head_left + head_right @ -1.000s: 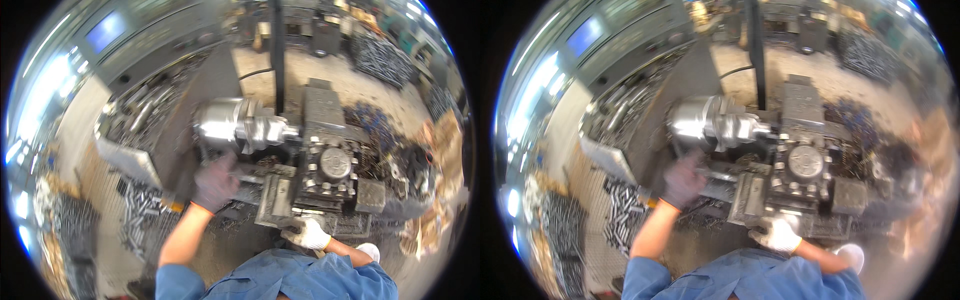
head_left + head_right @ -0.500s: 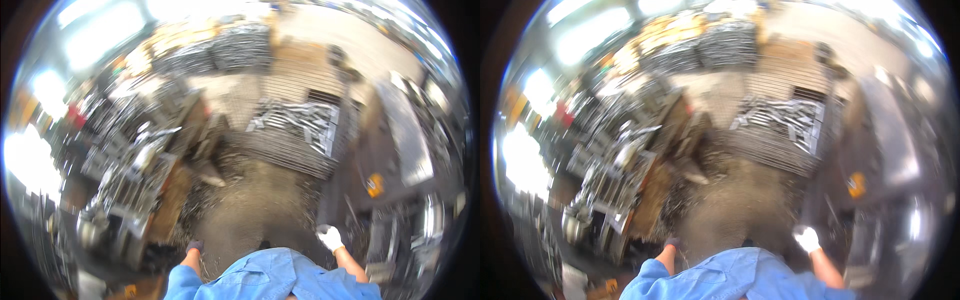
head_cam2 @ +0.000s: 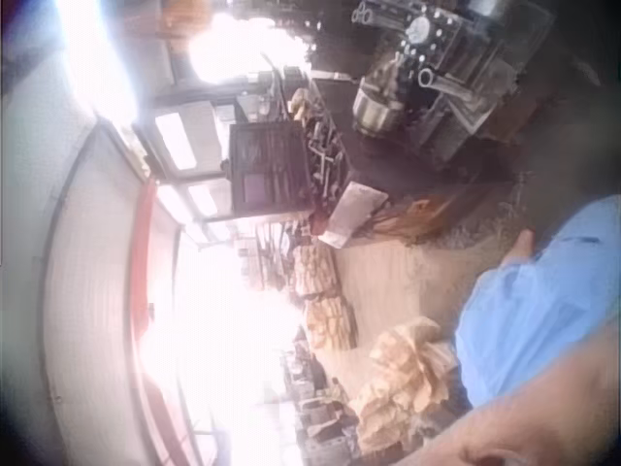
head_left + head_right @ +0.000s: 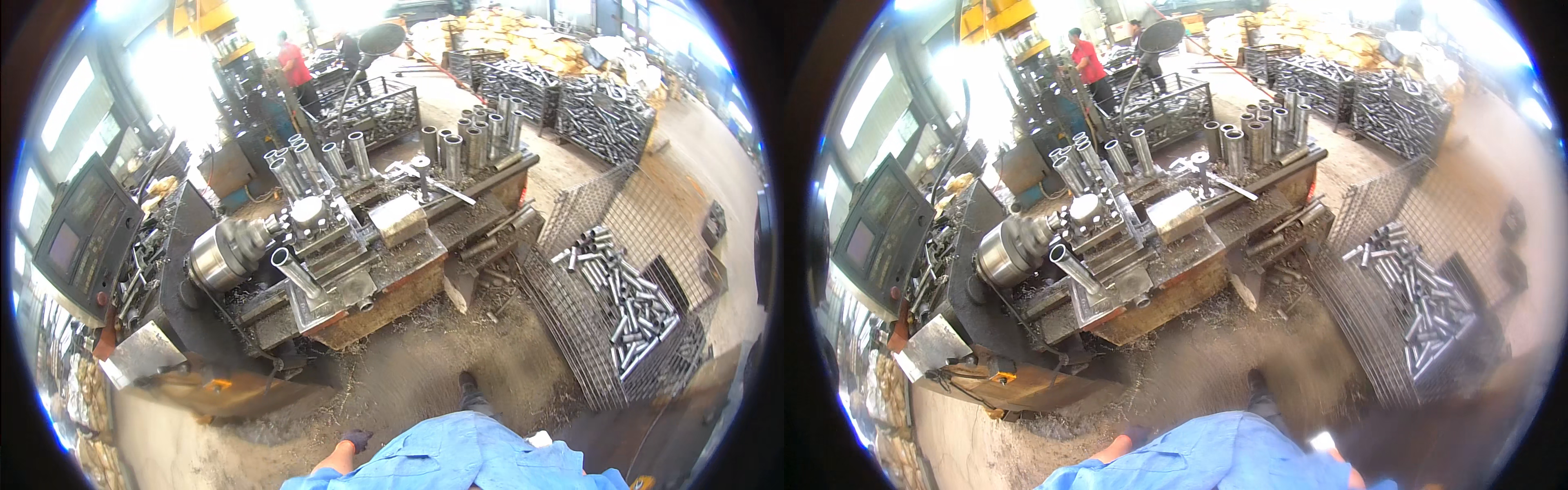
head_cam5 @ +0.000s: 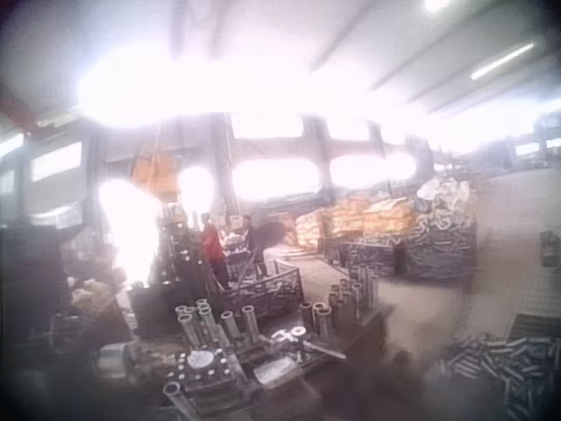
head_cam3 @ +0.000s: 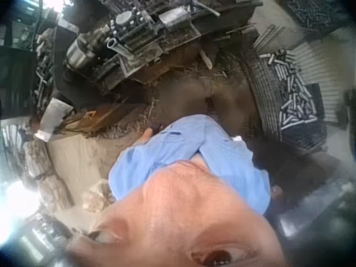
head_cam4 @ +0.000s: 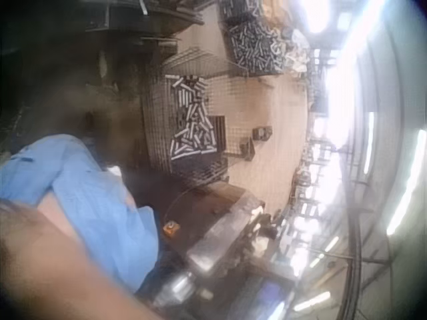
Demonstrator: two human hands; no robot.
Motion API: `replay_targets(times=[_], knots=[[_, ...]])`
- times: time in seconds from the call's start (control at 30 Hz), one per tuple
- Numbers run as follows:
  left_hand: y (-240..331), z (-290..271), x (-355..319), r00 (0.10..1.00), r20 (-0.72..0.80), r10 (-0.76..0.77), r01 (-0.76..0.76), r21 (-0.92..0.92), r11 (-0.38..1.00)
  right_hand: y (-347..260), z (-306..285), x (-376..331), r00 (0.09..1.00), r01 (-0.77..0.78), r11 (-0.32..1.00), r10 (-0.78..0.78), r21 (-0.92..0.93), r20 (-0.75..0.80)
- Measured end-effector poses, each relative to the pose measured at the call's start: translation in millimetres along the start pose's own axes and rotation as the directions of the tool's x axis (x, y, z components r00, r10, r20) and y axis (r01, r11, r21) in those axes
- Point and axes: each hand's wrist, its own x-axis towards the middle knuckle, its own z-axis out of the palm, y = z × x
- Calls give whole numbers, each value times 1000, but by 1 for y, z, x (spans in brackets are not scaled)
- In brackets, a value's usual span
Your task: The person repeatedly loads cylindrical metal blanks into a CNC lathe chuck, secures them, and removes finished parts. The person places the finished parts into a wire basket. The person wears gloves and uses both hands to handle the parts and operate the machine.
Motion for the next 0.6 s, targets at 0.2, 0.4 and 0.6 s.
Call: replay_targets(times=[0.2,0.4,0.6], knots=[[87,-67,-2,986,-53,-156,134,-294,946,16,-135,107,953,277,928,-299,-247,-52],[177,-173,-40,884,-315,-345,112,-575,811,23,-231,218,987,-157,781,104,605,121],[122,-161,-59,791,-267,-551,-84,-939,335,16,-239,327,963,255,908,-271,333,1]])
